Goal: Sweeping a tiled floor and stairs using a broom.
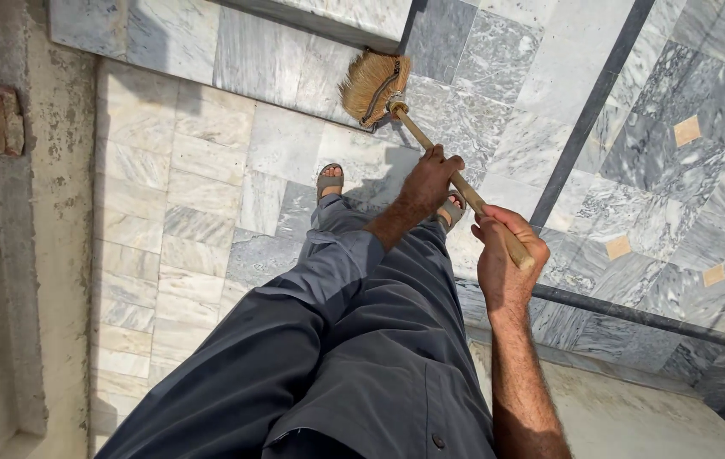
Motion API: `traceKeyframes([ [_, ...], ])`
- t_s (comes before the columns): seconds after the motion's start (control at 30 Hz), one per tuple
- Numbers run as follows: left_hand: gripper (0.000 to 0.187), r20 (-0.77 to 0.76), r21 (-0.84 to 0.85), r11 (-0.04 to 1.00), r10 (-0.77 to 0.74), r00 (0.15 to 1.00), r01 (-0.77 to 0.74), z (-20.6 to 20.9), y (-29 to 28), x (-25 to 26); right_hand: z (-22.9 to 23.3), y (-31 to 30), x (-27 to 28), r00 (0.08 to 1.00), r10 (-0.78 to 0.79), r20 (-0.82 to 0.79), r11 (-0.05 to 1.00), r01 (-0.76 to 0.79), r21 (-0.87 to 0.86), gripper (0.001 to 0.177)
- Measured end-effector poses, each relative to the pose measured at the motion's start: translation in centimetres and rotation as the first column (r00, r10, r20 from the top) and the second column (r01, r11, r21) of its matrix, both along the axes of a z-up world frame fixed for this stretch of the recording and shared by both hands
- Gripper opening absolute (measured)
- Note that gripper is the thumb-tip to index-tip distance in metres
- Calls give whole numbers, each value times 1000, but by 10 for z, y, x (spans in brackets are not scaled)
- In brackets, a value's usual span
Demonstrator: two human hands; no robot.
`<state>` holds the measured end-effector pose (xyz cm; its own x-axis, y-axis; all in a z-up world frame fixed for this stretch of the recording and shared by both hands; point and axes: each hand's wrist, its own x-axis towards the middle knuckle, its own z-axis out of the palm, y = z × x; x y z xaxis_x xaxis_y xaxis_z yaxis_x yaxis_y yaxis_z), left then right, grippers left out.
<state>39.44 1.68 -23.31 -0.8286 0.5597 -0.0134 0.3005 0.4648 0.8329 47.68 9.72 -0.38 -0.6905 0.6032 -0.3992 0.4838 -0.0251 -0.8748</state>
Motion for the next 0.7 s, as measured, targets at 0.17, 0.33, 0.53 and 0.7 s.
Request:
traceKeyframes([
  [0.17, 36, -55, -49, 999, -17, 998, 15, 7, 78, 41, -3, 89, 47, 998, 61, -19, 998, -60, 32, 21],
  [0.33, 31, -258, -110, 986, 90, 962, -122, 5, 141, 102, 15, 161, 96, 964, 237, 123, 949, -256, 181, 21],
  [0.53, 21, -77, -246, 945, 202, 976, -215, 38, 132, 151, 11, 198, 110, 792, 605, 79, 753, -601, 269, 22],
  [0.7, 55, 445, -260, 882, 471, 762, -394, -24, 82, 189, -29, 168, 120, 694, 716, -78, 694, -694, 193, 21],
])
